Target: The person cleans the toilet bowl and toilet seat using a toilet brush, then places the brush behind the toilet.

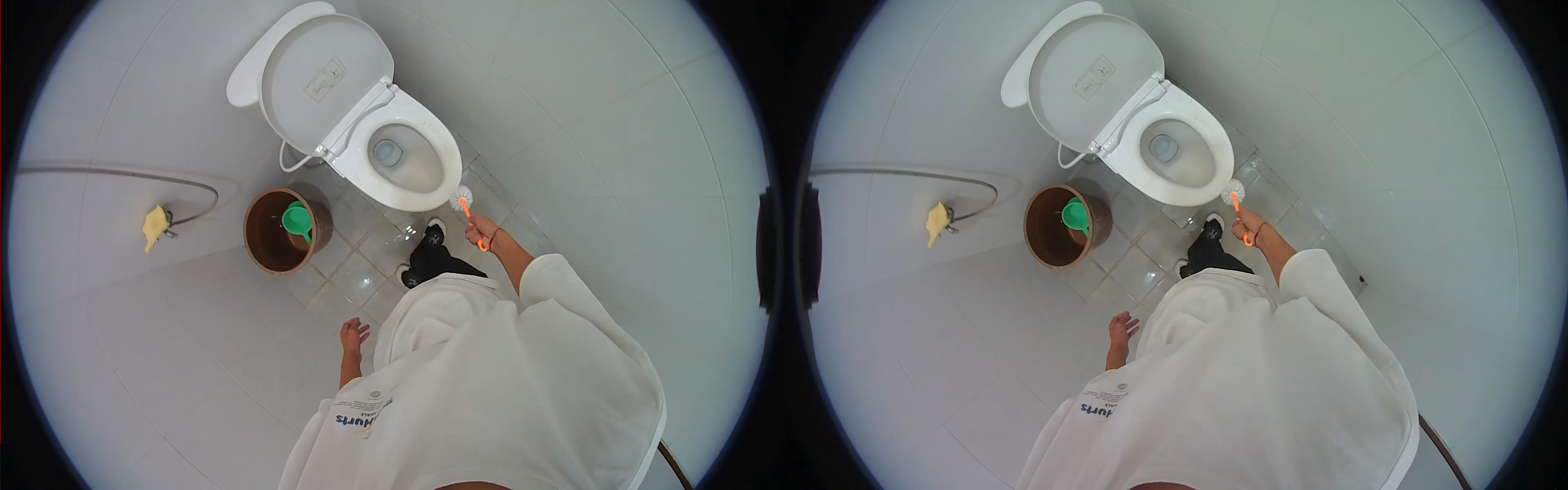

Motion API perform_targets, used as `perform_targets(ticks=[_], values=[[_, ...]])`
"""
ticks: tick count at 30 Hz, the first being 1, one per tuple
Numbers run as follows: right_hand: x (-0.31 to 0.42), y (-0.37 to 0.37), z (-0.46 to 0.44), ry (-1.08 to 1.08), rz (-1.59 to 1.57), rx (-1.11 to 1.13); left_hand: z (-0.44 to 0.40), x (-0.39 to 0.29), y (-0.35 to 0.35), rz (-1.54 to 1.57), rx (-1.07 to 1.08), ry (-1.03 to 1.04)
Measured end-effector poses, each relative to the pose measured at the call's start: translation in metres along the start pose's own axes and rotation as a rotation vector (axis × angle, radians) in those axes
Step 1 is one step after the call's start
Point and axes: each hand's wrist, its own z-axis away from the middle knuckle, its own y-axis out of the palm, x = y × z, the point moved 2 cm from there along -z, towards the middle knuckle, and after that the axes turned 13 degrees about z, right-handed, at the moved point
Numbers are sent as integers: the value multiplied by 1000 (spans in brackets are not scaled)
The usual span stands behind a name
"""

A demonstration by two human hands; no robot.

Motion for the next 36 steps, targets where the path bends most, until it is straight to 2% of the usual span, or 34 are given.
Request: perform_targets(ticks=[3,7,12,17,22,27,31,36], values=[[-1,3,29,-86,132,57,-8,60,-11,33,-5,-87],[-6,14,85,-101,148,112,6,126,-39,10,-27,-274],[-12,34,161,-132,146,182,-5,143,-40,122,-92,-297],[9,99,234,-269,356,336,-6,111,-24,181,-78,-172],[51,171,250,-323,386,495,-3,61,17,194,-69,-37],[121,211,242,-296,457,662,24,34,73,246,-88,114],[171,243,219,-231,437,750,43,52,102,291,-171,110],[204,284,190,-191,397,778,79,110,108,360,-320,-17]])
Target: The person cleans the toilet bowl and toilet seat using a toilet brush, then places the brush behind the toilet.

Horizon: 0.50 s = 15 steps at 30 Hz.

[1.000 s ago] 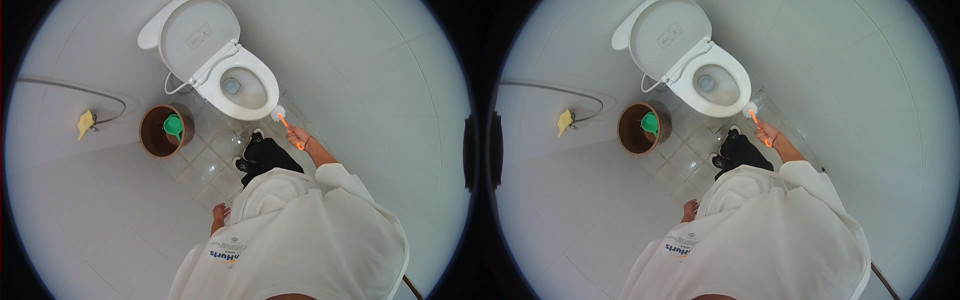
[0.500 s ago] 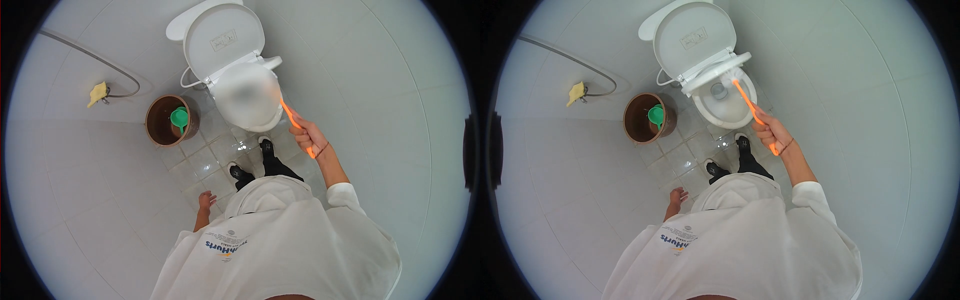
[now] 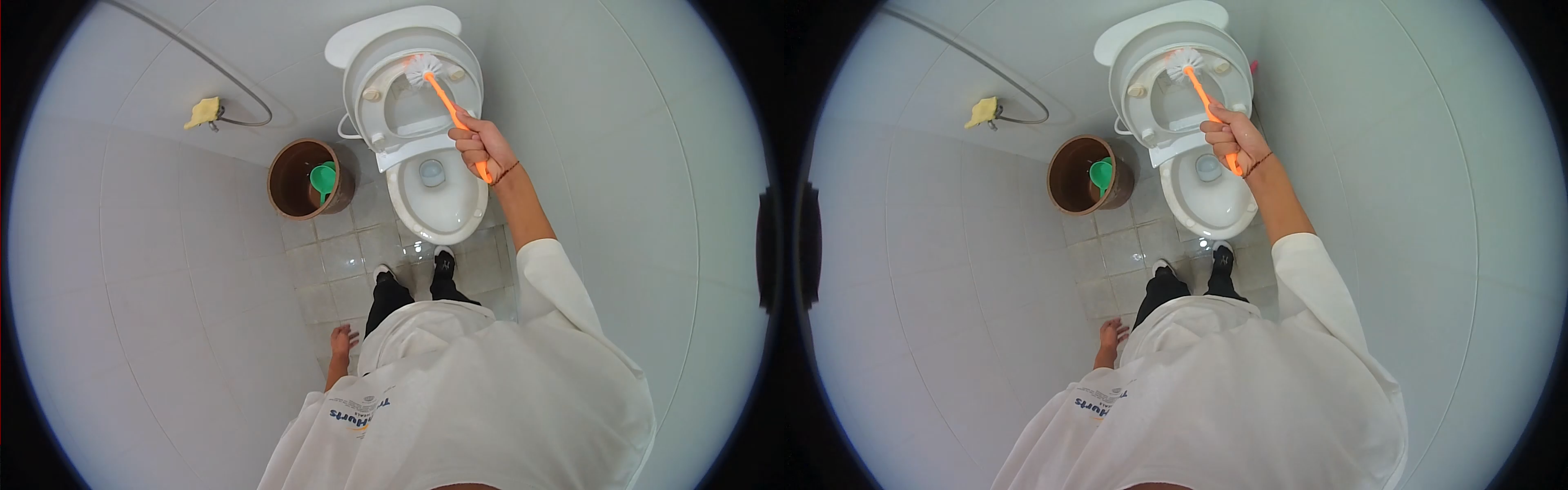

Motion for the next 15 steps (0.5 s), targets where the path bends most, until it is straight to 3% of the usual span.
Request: perform_targets(ticks=[4,7,10,15], values=[[9,-3,-29,-22,-42,5,11,54,-30,-8,-115,-65],[10,-9,-42,1,-29,69,-23,110,-66,-1069,208,533],[4,-11,-37,-11,5,84,-9,108,-53,-1032,132,596],[5,-9,-35,-8,119,-16,-23,70,-24,-1058,193,555]])
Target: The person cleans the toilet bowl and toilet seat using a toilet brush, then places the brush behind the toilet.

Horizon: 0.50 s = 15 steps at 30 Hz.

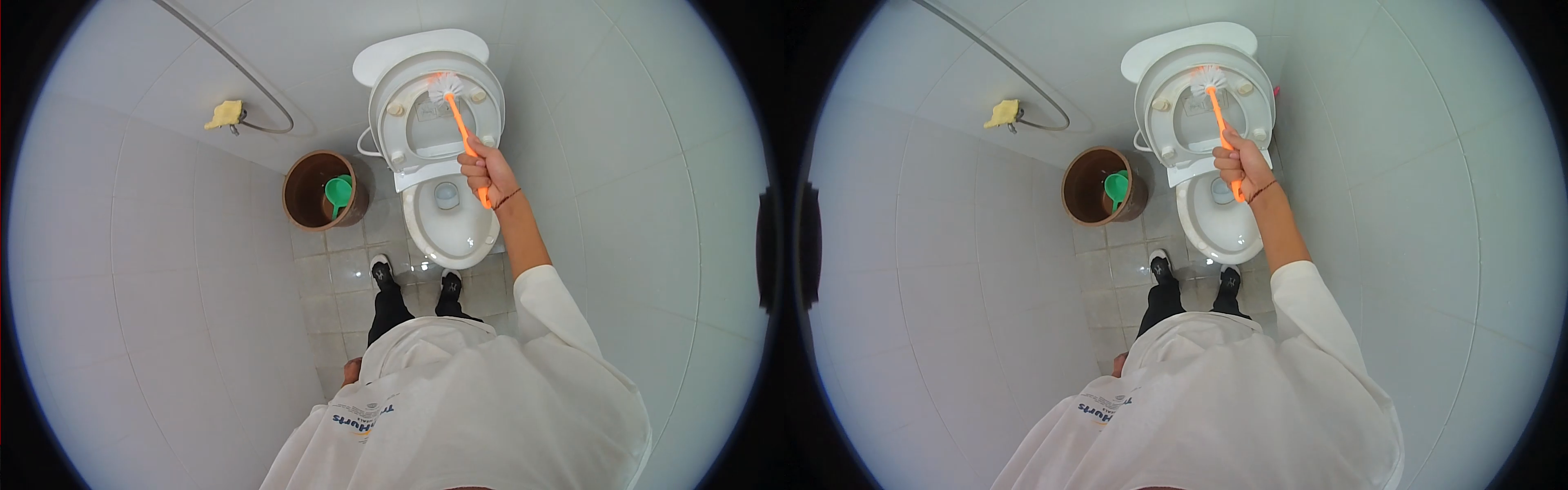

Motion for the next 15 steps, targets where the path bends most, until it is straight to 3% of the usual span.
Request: perform_targets(ticks=[1,7,11,15], values=[[-3,1,0,-3,14,-14,-10,-3,-6,-6,14,19],[-38,35,-8,-88,346,-337,-80,-23,-69,1078,-193,-612],[-80,74,-43,-208,343,-542,-139,-26,-128,1041,-124,-449],[-132,116,-127,-443,443,-906,-227,-36,-227,951,-140,42]])
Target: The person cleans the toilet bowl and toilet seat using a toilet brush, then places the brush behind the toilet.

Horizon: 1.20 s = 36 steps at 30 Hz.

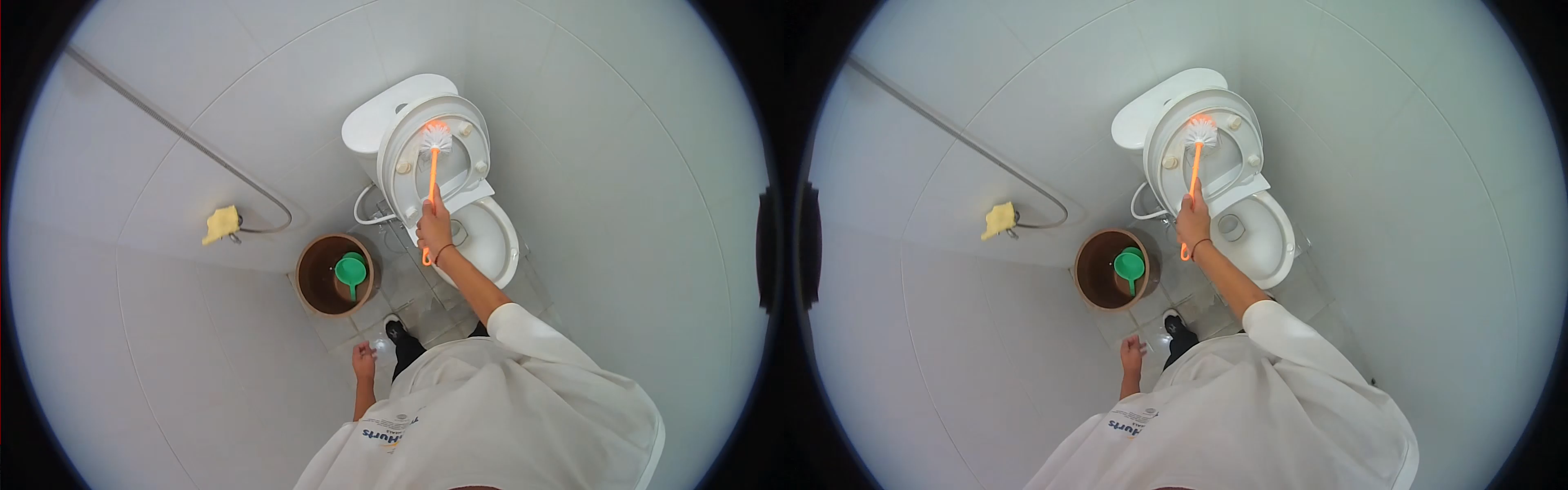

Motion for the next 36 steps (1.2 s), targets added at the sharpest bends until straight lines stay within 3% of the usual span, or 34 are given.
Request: perform_targets(ticks=[2,3,6,7,10,13,17,19,21,23,29,35,36], values=[[-30,44,2,-96,152,-143,-54,-49,-16,-237,27,232],[-45,67,8,-111,227,-181,-83,-85,-17,-246,34,492],[-71,108,18,-122,375,-313,-119,-272,24,-415,96,783],[-76,112,16,-127,379,-339,-149,-321,34,-453,129,1049],[-88,120,11,-130,375,-398,-148,-507,92,-478,165,1575],[-82,116,11,-137,303,-395,-128,-653,133,-486,-213,2081],[-62,105,28,-11,295,-341,-126,-761,155,-523,-494,2240],[-67,103,23,-88,329,-383,-144,-784,166,-619,-591,2283],[-74,107,20,-144,357,-426,-163,-786,164,-732,-699,2316],[-78,111,19,-187,374,-476,-168,-785,167,-713,-674,2343],[-60,112,21,-46,331,-414,-158,-775,182,-704,-615,2352],[-39,79,-39,-305,302,-520,-158,-773,194,-801,-709,2360],[-31,73,-47,-262,300,-509,-160,-775,193,-820,-744,2338]])
